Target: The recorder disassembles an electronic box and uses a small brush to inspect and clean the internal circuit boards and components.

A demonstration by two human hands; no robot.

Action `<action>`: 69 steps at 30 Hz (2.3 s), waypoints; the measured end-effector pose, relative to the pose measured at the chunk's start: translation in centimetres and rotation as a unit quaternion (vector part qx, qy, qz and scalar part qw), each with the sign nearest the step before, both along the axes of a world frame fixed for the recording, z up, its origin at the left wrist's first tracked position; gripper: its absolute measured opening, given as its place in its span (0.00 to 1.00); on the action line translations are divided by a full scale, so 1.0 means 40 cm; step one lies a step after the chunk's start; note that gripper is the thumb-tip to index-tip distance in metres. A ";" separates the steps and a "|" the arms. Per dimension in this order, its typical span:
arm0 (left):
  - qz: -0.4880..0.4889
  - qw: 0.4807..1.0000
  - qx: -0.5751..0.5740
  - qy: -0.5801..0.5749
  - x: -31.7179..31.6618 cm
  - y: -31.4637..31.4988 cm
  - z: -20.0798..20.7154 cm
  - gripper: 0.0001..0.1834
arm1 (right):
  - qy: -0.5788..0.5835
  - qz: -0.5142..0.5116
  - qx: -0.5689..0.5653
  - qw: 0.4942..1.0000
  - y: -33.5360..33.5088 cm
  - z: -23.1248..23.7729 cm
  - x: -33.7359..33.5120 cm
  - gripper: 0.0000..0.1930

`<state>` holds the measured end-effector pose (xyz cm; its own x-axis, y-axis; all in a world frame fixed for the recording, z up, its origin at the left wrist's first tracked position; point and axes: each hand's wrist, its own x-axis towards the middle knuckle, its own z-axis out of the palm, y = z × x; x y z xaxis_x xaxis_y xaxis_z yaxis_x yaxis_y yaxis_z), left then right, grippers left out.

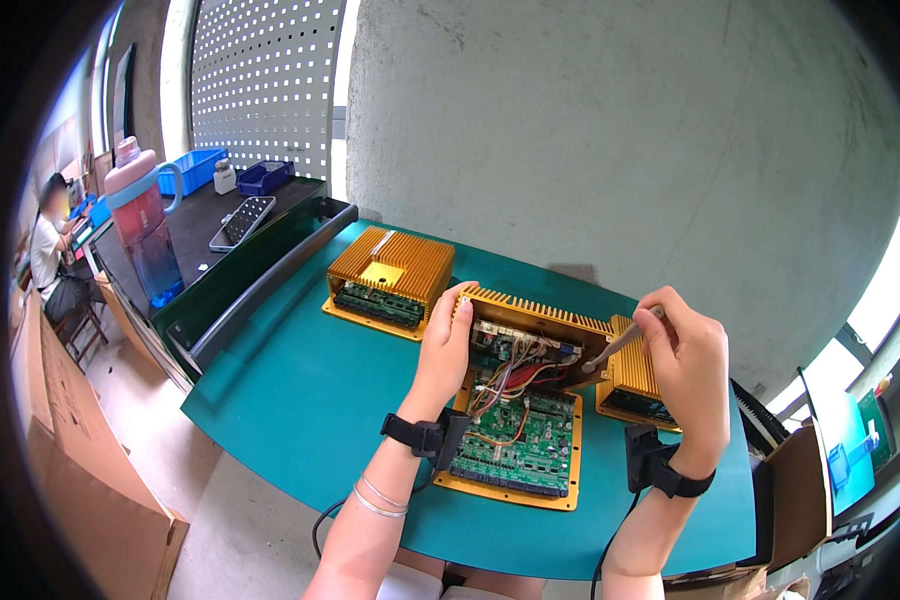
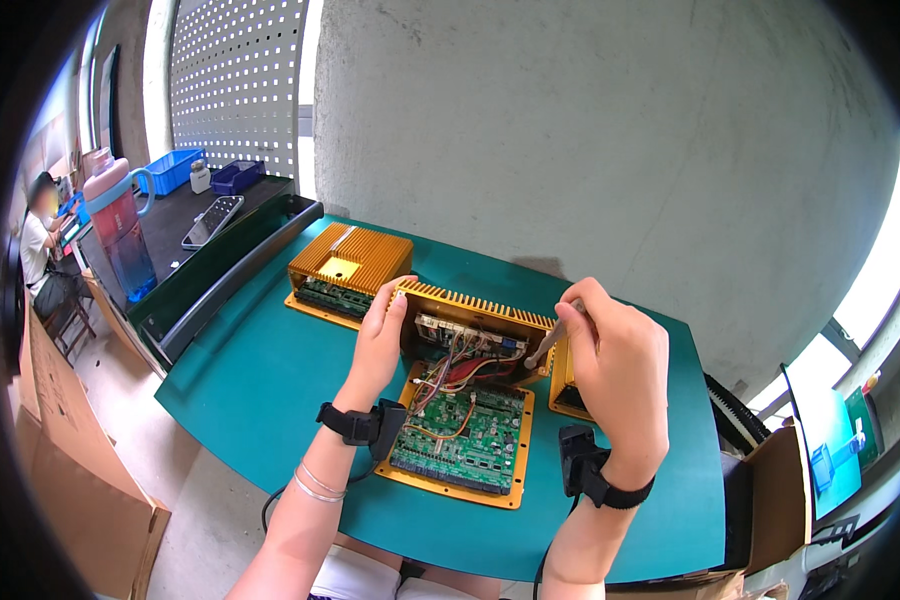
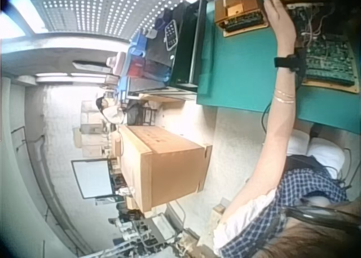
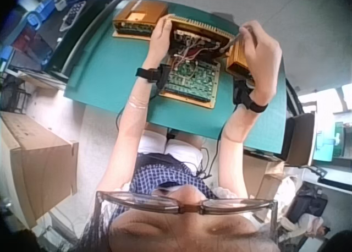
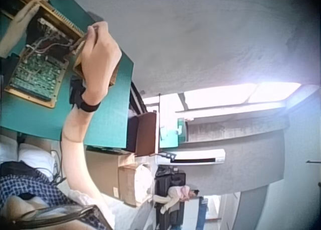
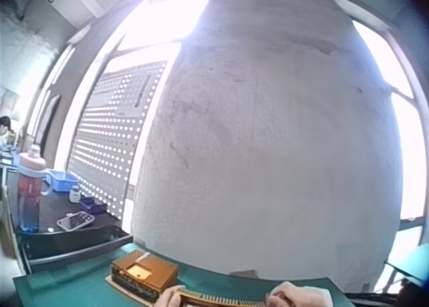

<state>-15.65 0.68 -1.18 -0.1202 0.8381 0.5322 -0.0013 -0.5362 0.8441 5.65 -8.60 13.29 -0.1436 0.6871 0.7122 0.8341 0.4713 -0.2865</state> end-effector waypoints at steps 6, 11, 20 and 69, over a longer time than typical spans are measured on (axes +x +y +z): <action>-0.002 1.000 -0.003 -0.002 0.000 -0.001 0.002 0.19 | 0.023 0.039 -0.036 0.998 0.026 -0.018 -0.022 0.05; -0.004 1.000 -0.005 -0.005 -0.001 0.000 -0.001 0.19 | 0.024 0.113 -0.110 0.987 0.049 -0.036 -0.033 0.06; -0.012 1.000 -0.006 -0.012 -0.006 0.006 -0.009 0.19 | 0.009 0.182 -0.168 0.969 0.050 -0.047 -0.074 0.06; 0.003 1.000 -0.002 0.017 -0.004 0.003 0.002 0.20 | 0.449 0.059 -0.484 0.749 -0.125 -0.359 0.051 0.10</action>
